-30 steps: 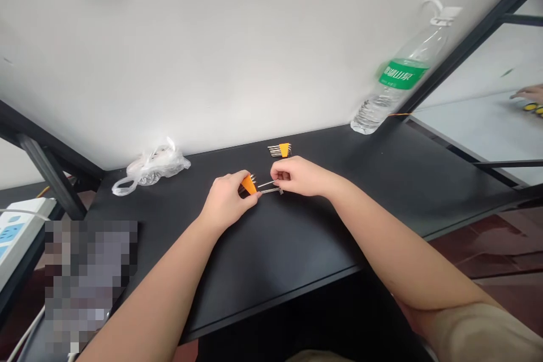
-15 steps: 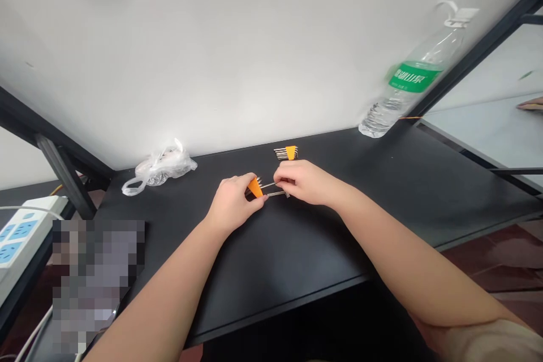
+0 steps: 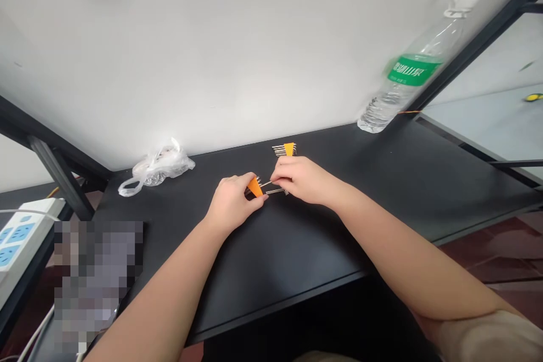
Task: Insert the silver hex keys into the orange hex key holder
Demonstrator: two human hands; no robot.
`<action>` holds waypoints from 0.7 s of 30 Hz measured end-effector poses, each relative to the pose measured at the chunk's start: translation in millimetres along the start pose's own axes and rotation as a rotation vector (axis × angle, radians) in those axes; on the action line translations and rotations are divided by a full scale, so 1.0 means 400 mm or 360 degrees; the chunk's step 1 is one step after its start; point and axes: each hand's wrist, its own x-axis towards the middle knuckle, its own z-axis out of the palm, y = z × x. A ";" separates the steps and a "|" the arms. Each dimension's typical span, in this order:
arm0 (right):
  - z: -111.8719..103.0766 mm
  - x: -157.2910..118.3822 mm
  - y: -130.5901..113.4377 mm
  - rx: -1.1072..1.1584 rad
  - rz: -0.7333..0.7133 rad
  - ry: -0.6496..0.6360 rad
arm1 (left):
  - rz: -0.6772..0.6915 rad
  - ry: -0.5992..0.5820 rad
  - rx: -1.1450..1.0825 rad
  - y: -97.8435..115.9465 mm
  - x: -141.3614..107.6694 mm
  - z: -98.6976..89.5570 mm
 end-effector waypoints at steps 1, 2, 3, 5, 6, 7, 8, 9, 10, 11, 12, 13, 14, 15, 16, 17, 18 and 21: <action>0.000 0.000 -0.001 0.0033 0.0037 0.0001 | 0.0001 0.0000 -0.0003 -0.001 0.000 0.000; 0.000 0.001 -0.002 0.0070 0.0076 0.0000 | 0.0000 0.0000 -0.0007 -0.001 0.000 -0.001; -0.001 0.001 -0.003 0.0108 0.0115 -0.0005 | 0.0000 -0.0002 -0.0012 -0.002 0.000 -0.001; -0.003 0.001 -0.003 0.0191 0.0177 -0.0018 | -0.0001 -0.0007 -0.0021 -0.002 0.000 -0.002; -0.005 0.001 -0.003 0.0228 0.0197 -0.0027 | -0.0003 -0.0009 -0.0026 -0.002 0.000 -0.003; -0.006 0.001 -0.003 0.0256 0.0208 -0.0034 | -0.0004 -0.0010 -0.0031 -0.002 0.000 -0.003; -0.006 0.002 -0.004 0.0271 0.0212 -0.0037 | -0.0005 -0.0010 -0.0035 -0.001 0.000 -0.004; -0.006 0.002 -0.004 0.0273 0.0209 -0.0035 | -0.0002 -0.0012 -0.0038 0.000 -0.001 -0.004; -0.004 0.003 -0.006 0.0266 0.0203 -0.0027 | 0.0002 -0.0014 -0.0042 0.001 -0.001 -0.004; 0.000 0.004 -0.008 0.0253 0.0194 -0.0013 | 0.0011 -0.0016 -0.0046 0.002 -0.001 -0.004; 0.004 0.005 -0.012 0.0246 0.0180 0.0005 | 0.0022 -0.0017 -0.0050 0.003 -0.001 -0.004; 0.010 0.007 -0.017 0.0258 0.0164 0.0014 | 0.0035 -0.0017 -0.0057 0.004 -0.001 -0.004; 0.016 0.008 -0.023 0.0291 0.0144 0.0006 | 0.0047 -0.0019 -0.0067 0.005 -0.001 -0.005; 0.023 0.009 -0.030 0.0342 0.0126 -0.0016 | 0.0058 -0.0021 -0.0079 0.006 -0.001 -0.005; 0.028 0.010 -0.037 0.0403 0.0111 -0.0045 | 0.0064 -0.0023 -0.0091 0.007 -0.001 -0.006; 0.033 0.011 -0.043 0.0463 0.0105 -0.0069 | 0.0064 -0.0022 -0.0102 0.007 -0.001 -0.006; 0.037 0.011 -0.048 0.0509 0.0107 -0.0079 | 0.0060 -0.0018 -0.0111 0.007 -0.001 -0.007; 0.035 0.011 -0.045 0.0447 0.0137 -0.0017 | 0.0040 0.0009 -0.0128 0.006 -0.002 -0.007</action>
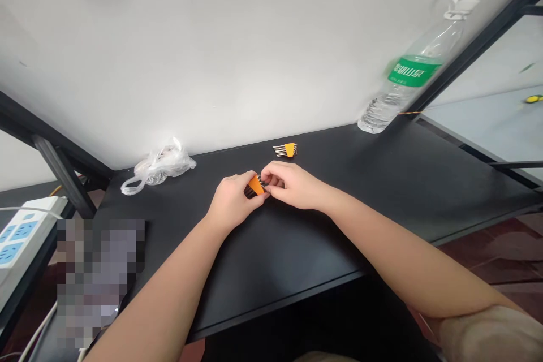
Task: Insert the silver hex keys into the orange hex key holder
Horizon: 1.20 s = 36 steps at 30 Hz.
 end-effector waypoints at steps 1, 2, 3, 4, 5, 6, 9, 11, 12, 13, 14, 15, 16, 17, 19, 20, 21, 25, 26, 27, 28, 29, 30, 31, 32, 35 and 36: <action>-0.006 0.000 0.006 -0.0088 0.0007 0.0014 | -0.0005 0.0008 -0.0004 -0.001 0.000 0.001; -0.014 0.000 0.015 -0.0201 0.0016 0.0005 | -0.0009 0.0014 -0.0006 -0.002 -0.001 0.001; -0.023 0.000 0.026 -0.0322 0.0030 -0.0029 | -0.0015 0.0020 -0.0006 -0.004 -0.001 0.003; -0.033 -0.001 0.039 -0.0431 0.0049 -0.0087 | -0.0023 0.0025 -0.0004 -0.005 -0.001 0.004; -0.042 -0.001 0.051 -0.0520 0.0076 -0.0158 | -0.0031 0.0028 0.0000 -0.006 -0.002 0.005; -0.050 -0.001 0.064 -0.0580 0.0104 -0.0233 | -0.0038 0.0029 0.0006 -0.007 -0.002 0.006; -0.062 -0.001 0.089 -0.0653 0.0175 -0.0370 | -0.0043 0.0024 0.0028 -0.009 -0.003 0.008; -0.063 0.000 0.094 -0.0658 0.0207 -0.0400 | -0.0039 0.0022 0.0039 -0.008 -0.003 0.008; -0.061 0.000 0.094 -0.0657 0.0223 -0.0414 | -0.0037 0.0024 0.0043 -0.008 -0.003 0.008; -0.059 0.000 0.092 -0.0660 0.0242 -0.0430 | -0.0033 0.0025 0.0046 -0.008 -0.002 0.008; -0.056 0.000 0.089 -0.0668 0.0264 -0.0450 | -0.0029 0.0023 0.0049 -0.008 -0.002 0.009; -0.054 0.000 0.085 -0.0687 0.0292 -0.0465 | -0.0026 0.0024 0.0053 -0.007 -0.002 0.009; -0.051 -0.001 0.082 -0.0722 0.0326 -0.0473 | -0.0027 0.0031 0.0056 -0.007 -0.001 0.010; -0.050 -0.002 0.078 -0.0772 0.0365 -0.0473 | -0.0033 0.0045 0.0055 -0.007 0.000 0.010; -0.049 -0.005 0.070 -0.0883 0.0434 -0.0459 | -0.0054 0.0079 0.0040 -0.008 0.001 0.011; -0.049 -0.007 0.066 -0.0918 0.0454 -0.0446 | -0.0065 0.0093 0.0031 -0.008 0.001 0.012; -0.051 -0.008 0.061 -0.0924 0.0456 -0.0426 | -0.0073 0.0101 0.0024 -0.007 0.002 0.012; -0.062 -0.012 0.037 -0.0594 0.0298 -0.0351 | -0.0085 0.0095 0.0030 -0.005 0.003 0.009; -0.064 -0.012 0.031 -0.0484 0.0240 -0.0341 | -0.0085 0.0095 0.0032 -0.005 0.003 0.008; -0.064 -0.012 0.026 -0.0394 0.0186 -0.0336 | -0.0084 0.0095 0.0033 -0.005 0.003 0.008; -0.063 -0.012 0.021 -0.0332 0.0139 -0.0331 | -0.0082 0.0095 0.0034 -0.005 0.003 0.008; -0.061 -0.011 0.018 -0.0296 0.0098 -0.0320 | -0.0080 0.0094 0.0034 -0.005 0.003 0.008; -0.059 -0.011 0.016 -0.0279 0.0062 -0.0307 | -0.0079 0.0092 0.0036 -0.005 0.003 0.008; -0.056 -0.011 0.016 -0.0275 0.0030 -0.0294 | -0.0079 0.0089 0.0038 -0.006 0.003 0.009; -0.054 -0.011 0.017 -0.0279 0.0004 -0.0281 | -0.0080 0.0085 0.0042 -0.006 0.003 0.009; -0.049 -0.010 0.023 -0.0296 -0.0046 -0.0263 | -0.0081 0.0079 0.0055 -0.007 0.003 0.011; -0.048 -0.010 0.024 -0.0301 -0.0054 -0.0264 | -0.0077 0.0077 0.0059 -0.008 0.003 0.011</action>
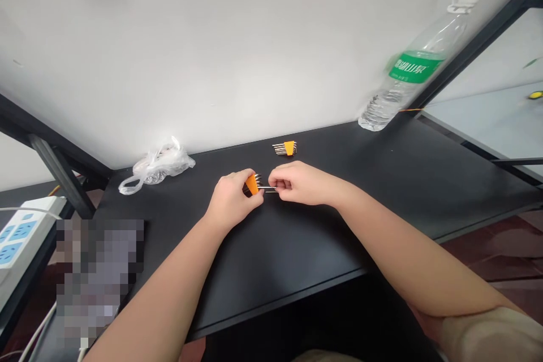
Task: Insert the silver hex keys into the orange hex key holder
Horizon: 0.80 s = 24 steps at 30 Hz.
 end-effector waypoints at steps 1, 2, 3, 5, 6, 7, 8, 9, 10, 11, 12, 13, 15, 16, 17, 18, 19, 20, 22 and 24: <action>0.000 0.000 0.001 -0.0005 -0.0006 0.0002 | 0.0005 -0.0003 0.0004 0.000 0.000 0.000; 0.000 0.000 0.001 -0.0011 -0.0013 0.0007 | 0.0010 -0.0006 0.0012 -0.001 0.000 -0.001; -0.001 0.000 0.001 -0.0018 -0.0024 0.0018 | 0.0013 -0.0008 0.0023 -0.001 0.000 -0.001; -0.005 0.000 -0.002 -0.0020 -0.0042 0.0076 | 0.0016 -0.0012 0.0056 -0.002 0.001 -0.003; -0.008 -0.001 -0.004 -0.0009 -0.0047 0.0119 | 0.0018 -0.0015 0.0073 -0.003 0.001 -0.004; -0.010 -0.002 -0.006 0.0016 -0.0043 0.0166 | 0.0023 -0.0019 0.0087 -0.003 0.001 -0.005; -0.013 -0.002 -0.008 0.0053 -0.0027 0.0211 | 0.0032 -0.0026 0.0096 -0.002 0.001 -0.006; -0.015 -0.003 -0.009 0.0102 0.0002 0.0244 | 0.0043 -0.0034 0.0097 -0.002 0.001 -0.007; -0.015 -0.003 -0.009 0.0162 0.0047 0.0262 | 0.0052 -0.0040 0.0090 -0.002 0.001 -0.007; -0.015 -0.003 -0.009 0.0233 0.0106 0.0266 | 0.0058 -0.0041 0.0075 -0.001 0.000 -0.007; -0.013 -0.002 -0.008 0.0317 0.0176 0.0259 | 0.0061 -0.0040 0.0055 -0.001 -0.001 -0.006; -0.010 0.000 -0.007 0.0412 0.0248 0.0252 | 0.0062 -0.0039 0.0031 0.000 -0.002 -0.006; 0.002 0.007 -0.004 0.0619 0.0365 0.0245 | 0.0056 -0.0037 -0.0022 0.002 -0.004 -0.005; 0.010 0.011 -0.004 0.0715 0.0398 0.0245 | 0.0055 -0.0037 -0.0047 0.003 -0.005 -0.005; 0.018 0.016 -0.004 0.0797 0.0412 0.0243 | 0.0054 -0.0037 -0.0066 0.004 -0.006 -0.006; 0.027 0.020 -0.005 0.0864 0.0413 0.0240 | 0.0051 -0.0038 -0.0082 0.005 -0.006 -0.006; 0.035 0.024 -0.007 0.0914 0.0409 0.0235 | 0.0045 -0.0038 -0.0094 0.006 -0.007 -0.008; 0.042 0.027 -0.010 0.0953 0.0406 0.0226 | 0.0034 -0.0037 -0.0105 0.006 -0.007 -0.009; 0.052 0.031 -0.015 0.1020 0.0404 0.0211 | -0.0012 -0.0016 -0.0122 0.006 -0.008 -0.012; 0.057 0.033 -0.019 0.1059 0.0394 0.0210 | -0.0077 0.0038 -0.0150 0.005 -0.009 -0.014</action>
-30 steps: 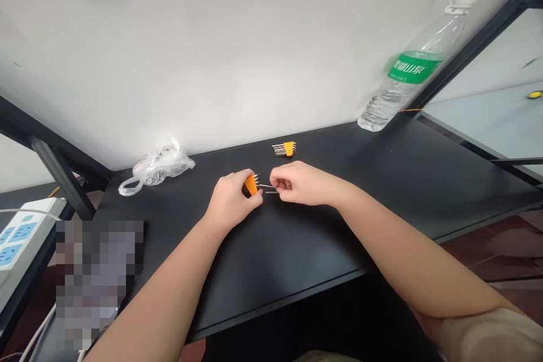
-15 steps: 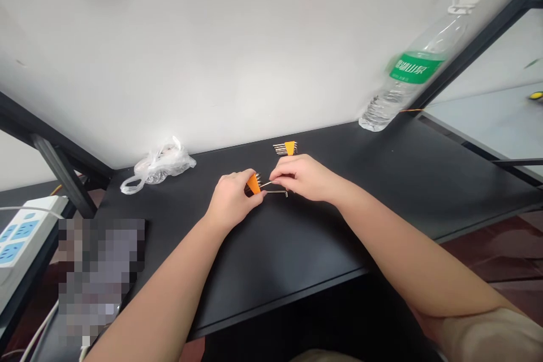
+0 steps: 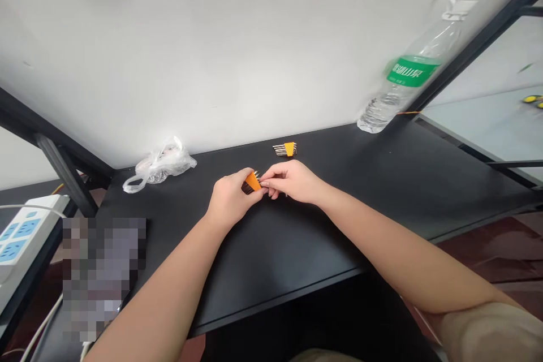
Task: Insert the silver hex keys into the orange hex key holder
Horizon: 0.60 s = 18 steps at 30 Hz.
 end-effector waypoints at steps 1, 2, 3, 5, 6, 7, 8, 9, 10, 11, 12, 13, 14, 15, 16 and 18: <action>0.001 0.000 0.000 0.0002 -0.0017 -0.0003 | -0.0026 0.0035 -0.0019 -0.001 0.000 0.000; 0.001 -0.001 0.000 -0.0008 -0.0040 -0.0003 | -0.0048 0.0068 -0.0043 -0.002 -0.001 0.001; 0.000 -0.001 0.001 -0.0033 -0.0066 -0.0003 | -0.0064 0.0093 -0.0071 -0.002 -0.001 0.002; -0.004 -0.003 0.003 -0.0144 -0.0129 -0.0003 | -0.0097 0.0136 -0.0136 -0.004 -0.002 0.005; -0.007 -0.004 0.004 -0.0238 -0.0175 -0.0003 | -0.0115 0.0154 -0.0168 -0.005 -0.002 0.006; -0.011 -0.006 0.004 -0.0355 -0.0233 -0.0008 | -0.0135 0.0169 -0.0201 -0.006 -0.001 0.007; -0.016 -0.008 0.004 -0.0488 -0.0300 -0.0031 | -0.0152 0.0182 -0.0230 -0.007 -0.001 0.008; -0.020 -0.010 0.003 -0.0621 -0.0369 -0.0069 | -0.0165 0.0187 -0.0250 -0.007 0.000 0.008; -0.026 -0.012 0.001 -0.0737 -0.0428 -0.0117 | -0.0173 0.0185 -0.0263 -0.008 0.001 0.007; -0.031 -0.014 -0.001 -0.0827 -0.0472 -0.0162 | -0.0175 0.0176 -0.0268 -0.009 0.002 0.007; -0.036 -0.015 -0.003 -0.0891 -0.0498 -0.0190 | -0.0175 0.0169 -0.0266 -0.009 0.003 0.006; -0.042 -0.016 -0.005 -0.0940 -0.0507 -0.0190 | -0.0174 0.0168 -0.0259 -0.010 0.005 0.006; -0.048 -0.017 -0.006 -0.0986 -0.0501 -0.0160 | -0.0173 0.0173 -0.0249 -0.011 0.006 0.006; -0.054 -0.016 -0.006 -0.1036 -0.0480 -0.0116 | -0.0173 0.0180 -0.0234 -0.012 0.007 0.006; -0.061 -0.015 -0.005 -0.1096 -0.0442 -0.0079 | -0.0172 0.0187 -0.0216 -0.012 0.008 0.006; -0.075 -0.012 0.001 -0.1230 -0.0328 -0.0076 | -0.0168 0.0184 -0.0172 -0.013 0.009 0.006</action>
